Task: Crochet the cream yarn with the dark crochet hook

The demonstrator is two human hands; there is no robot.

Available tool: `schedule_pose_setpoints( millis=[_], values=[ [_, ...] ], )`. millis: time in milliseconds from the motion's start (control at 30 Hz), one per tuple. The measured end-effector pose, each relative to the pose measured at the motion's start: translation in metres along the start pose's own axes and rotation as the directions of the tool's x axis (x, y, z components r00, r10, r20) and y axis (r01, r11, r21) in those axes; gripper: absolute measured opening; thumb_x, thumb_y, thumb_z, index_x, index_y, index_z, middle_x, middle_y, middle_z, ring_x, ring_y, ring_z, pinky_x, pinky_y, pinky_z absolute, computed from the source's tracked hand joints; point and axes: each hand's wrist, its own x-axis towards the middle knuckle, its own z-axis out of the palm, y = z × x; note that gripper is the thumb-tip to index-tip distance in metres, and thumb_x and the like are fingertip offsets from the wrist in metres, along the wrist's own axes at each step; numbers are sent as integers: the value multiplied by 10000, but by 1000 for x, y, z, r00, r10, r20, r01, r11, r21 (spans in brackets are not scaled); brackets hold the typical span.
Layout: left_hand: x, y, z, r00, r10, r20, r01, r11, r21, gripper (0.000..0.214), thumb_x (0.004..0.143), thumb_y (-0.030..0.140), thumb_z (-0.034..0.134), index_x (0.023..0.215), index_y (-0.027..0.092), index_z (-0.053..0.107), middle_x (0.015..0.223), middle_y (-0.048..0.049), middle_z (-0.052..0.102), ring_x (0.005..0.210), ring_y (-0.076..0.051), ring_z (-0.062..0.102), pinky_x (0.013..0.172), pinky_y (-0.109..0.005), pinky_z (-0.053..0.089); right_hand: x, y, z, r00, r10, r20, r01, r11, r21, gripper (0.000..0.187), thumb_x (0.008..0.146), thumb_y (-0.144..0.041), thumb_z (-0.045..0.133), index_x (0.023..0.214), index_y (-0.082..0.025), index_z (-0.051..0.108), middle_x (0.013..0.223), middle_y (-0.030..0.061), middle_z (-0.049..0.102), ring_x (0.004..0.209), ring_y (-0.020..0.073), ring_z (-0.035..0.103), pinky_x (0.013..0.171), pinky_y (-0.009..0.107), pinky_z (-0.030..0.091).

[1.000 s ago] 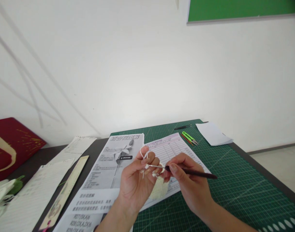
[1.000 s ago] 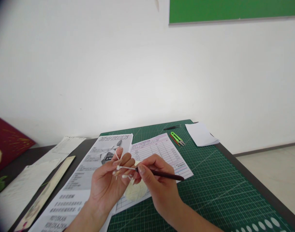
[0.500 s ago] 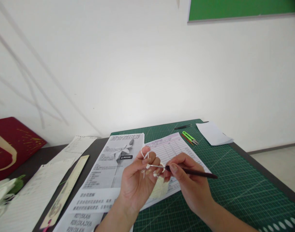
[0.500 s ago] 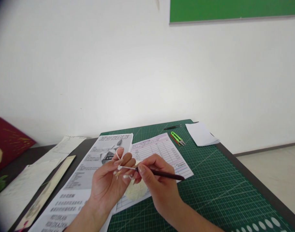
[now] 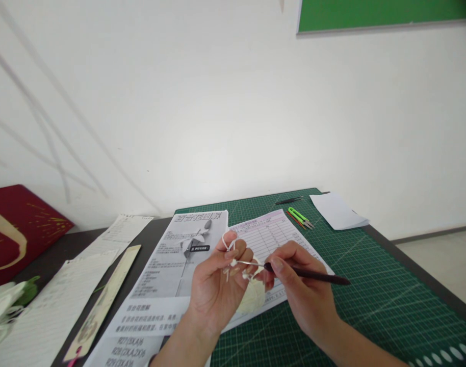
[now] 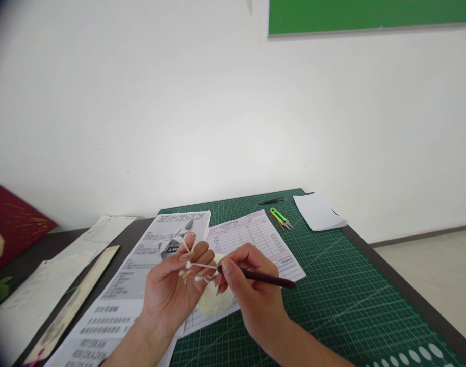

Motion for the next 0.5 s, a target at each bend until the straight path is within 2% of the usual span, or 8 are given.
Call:
schedule_pose_setpoints(
  millis=[200,500],
  values=[
    [1,0,1,1000,0,-16,0,1000,0,185,686,24,536,774,141,648,553,48,309,509,-84,326,504,-220,349,1,0,-1,999,-20,34,20,1000,0,125,836,-259,610,727,-198,613,590,-25,638,534,101,566,533,223,445],
    [-1,-1,1,1000,-6,-29,6,1000,13,202,675,14,539,778,148,649,562,49,294,515,-85,323,510,-216,360,0,-3,0,1000,-24,13,24,998,-49,125,824,-265,619,721,-195,612,580,-19,630,529,114,566,535,239,449]
  ],
)
